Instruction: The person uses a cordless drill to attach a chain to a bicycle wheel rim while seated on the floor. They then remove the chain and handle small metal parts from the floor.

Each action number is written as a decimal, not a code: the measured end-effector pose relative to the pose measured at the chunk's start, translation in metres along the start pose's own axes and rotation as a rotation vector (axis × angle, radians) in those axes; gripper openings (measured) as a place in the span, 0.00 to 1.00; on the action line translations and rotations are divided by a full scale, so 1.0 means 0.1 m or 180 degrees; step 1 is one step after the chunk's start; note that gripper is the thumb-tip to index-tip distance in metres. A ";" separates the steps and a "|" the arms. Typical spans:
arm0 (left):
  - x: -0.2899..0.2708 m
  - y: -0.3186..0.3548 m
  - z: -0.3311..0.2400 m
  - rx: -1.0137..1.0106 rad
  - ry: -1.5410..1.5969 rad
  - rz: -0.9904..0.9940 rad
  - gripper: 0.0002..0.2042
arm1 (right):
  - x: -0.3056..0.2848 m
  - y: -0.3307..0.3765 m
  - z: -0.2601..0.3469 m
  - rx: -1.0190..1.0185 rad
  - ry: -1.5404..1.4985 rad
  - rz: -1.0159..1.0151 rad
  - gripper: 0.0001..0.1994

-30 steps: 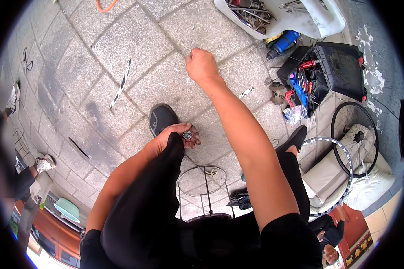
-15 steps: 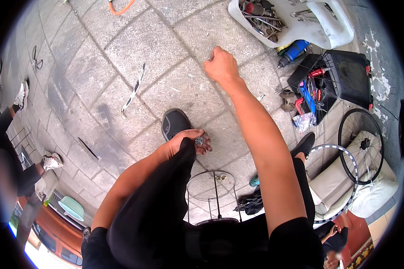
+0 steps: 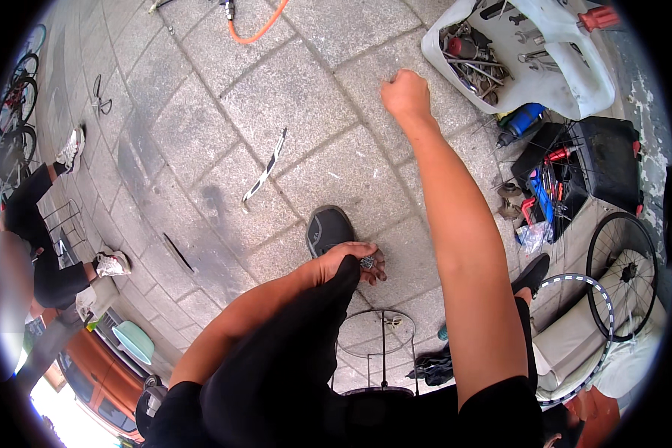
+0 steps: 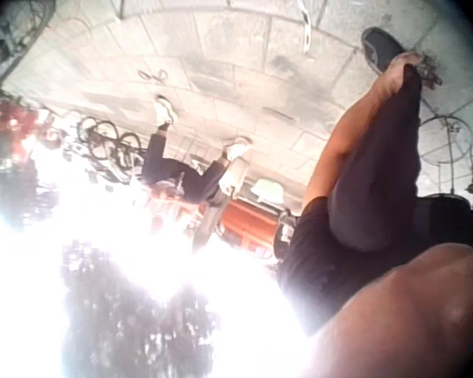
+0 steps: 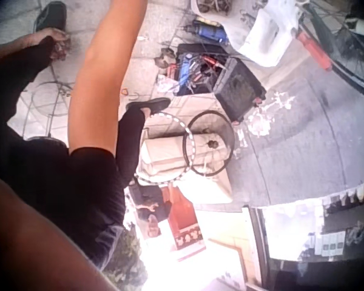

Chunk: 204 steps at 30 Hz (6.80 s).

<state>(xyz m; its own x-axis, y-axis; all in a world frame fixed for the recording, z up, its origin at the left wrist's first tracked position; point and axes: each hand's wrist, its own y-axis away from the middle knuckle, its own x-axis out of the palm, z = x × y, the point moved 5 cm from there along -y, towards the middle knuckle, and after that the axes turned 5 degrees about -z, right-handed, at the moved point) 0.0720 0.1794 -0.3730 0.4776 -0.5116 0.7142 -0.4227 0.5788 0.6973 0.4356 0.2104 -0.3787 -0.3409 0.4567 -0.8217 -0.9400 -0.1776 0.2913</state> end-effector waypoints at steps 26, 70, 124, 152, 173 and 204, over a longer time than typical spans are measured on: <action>-0.11 -0.09 0.11 0.0588 0.0082 -0.0274 0.12 | -0.39 3.49 -0.60 -0.0772 -0.0531 0.1095 0.19; 3.42 2.75 -0.84 0.2372 0.0193 0.0568 0.19 | -1.31 5.99 -1.22 -0.0654 0.0080 0.2057 0.16; 2.93 3.43 -1.30 0.3560 0.1242 0.0698 0.18 | -1.73 4.33 -0.79 -0.0294 -0.0559 0.0150 0.18; 3.60 2.16 -0.71 0.1140 -0.0682 -0.0175 0.29 | -3.34 -0.35 0.57 -0.1096 0.1376 -0.1185 0.23; 3.55 2.48 -0.99 0.1239 0.0491 -0.0196 0.29 | -1.48 -0.23 -1.52 -0.0993 0.1095 -0.0237 0.12; 2.85 2.91 -1.07 0.3869 0.2028 -0.1420 0.22 | -3.18 2.10 1.49 -0.1872 -0.1843 0.0194 0.11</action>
<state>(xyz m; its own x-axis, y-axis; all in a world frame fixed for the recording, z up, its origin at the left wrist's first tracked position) 0.1674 0.2706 0.0270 0.8612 0.0507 0.5057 -0.3761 -0.6056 0.7012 0.3450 0.1582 0.0163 -0.4949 0.7798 -0.3835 -0.8143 -0.5702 -0.1086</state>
